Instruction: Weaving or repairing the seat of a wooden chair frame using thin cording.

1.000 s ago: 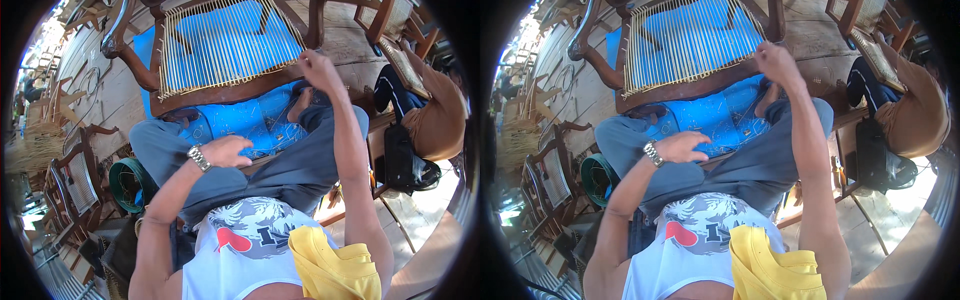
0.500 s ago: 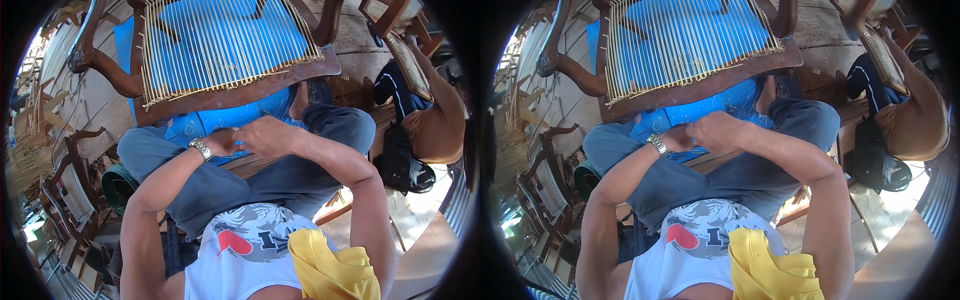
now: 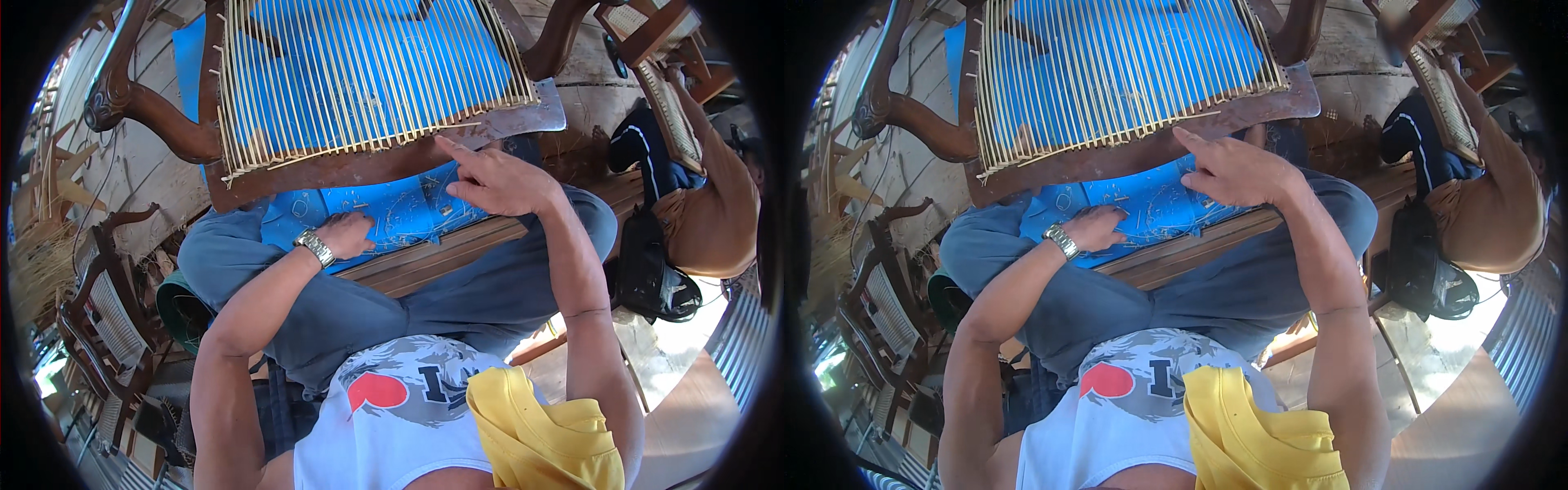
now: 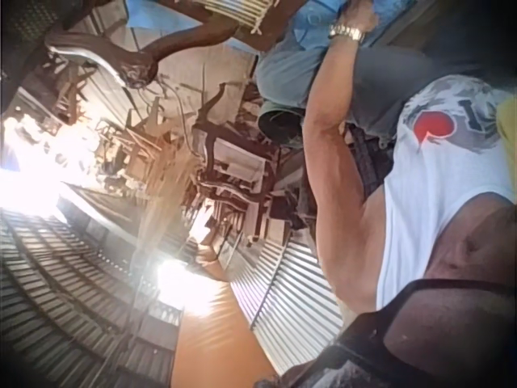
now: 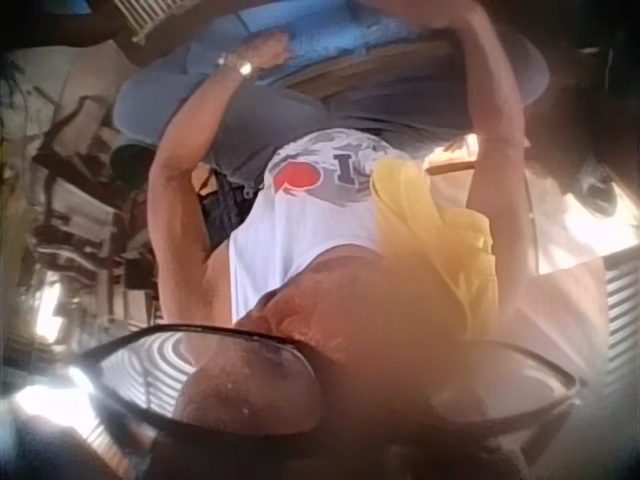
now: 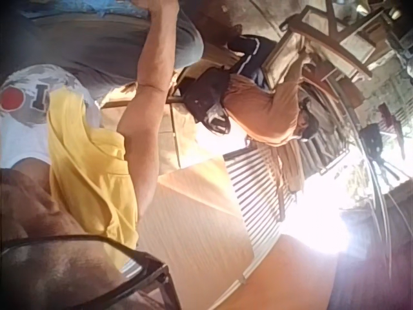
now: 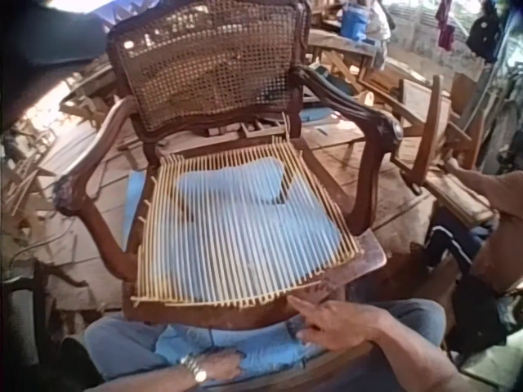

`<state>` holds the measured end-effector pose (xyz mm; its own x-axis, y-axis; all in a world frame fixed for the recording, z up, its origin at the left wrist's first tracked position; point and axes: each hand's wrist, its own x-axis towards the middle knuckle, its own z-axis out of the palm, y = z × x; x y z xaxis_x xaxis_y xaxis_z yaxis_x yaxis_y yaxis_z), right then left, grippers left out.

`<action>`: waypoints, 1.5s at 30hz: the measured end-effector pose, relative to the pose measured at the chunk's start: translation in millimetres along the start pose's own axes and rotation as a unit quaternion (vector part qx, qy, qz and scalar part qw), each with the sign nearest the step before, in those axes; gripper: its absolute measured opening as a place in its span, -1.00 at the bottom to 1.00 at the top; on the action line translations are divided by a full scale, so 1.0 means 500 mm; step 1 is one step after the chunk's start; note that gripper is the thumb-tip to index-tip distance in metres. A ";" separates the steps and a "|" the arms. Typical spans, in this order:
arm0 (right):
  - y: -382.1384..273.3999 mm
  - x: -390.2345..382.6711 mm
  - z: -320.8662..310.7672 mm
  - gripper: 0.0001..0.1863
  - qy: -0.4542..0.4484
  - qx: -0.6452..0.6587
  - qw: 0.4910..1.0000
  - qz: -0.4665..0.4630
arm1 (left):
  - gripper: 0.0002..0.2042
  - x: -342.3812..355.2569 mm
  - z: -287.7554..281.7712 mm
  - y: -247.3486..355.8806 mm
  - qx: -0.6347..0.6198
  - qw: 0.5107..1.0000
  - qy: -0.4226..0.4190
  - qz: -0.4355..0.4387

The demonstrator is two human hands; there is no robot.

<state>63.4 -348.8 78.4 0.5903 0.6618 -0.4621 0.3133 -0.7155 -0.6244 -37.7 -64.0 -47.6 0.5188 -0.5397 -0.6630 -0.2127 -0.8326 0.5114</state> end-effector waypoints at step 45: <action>0.012 0.023 0.071 -0.13 0.142 -0.175 0.974 0.005 | -0.56 0.042 0.011 -0.016 0.047 0.999 -0.026 0.008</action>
<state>45.8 -337.5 46.7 0.7612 0.6011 -0.2433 0.5117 -0.7873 -0.3441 -29.4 -69.2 -68.7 0.4722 -0.5571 -0.6831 -0.2987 -0.8302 0.4706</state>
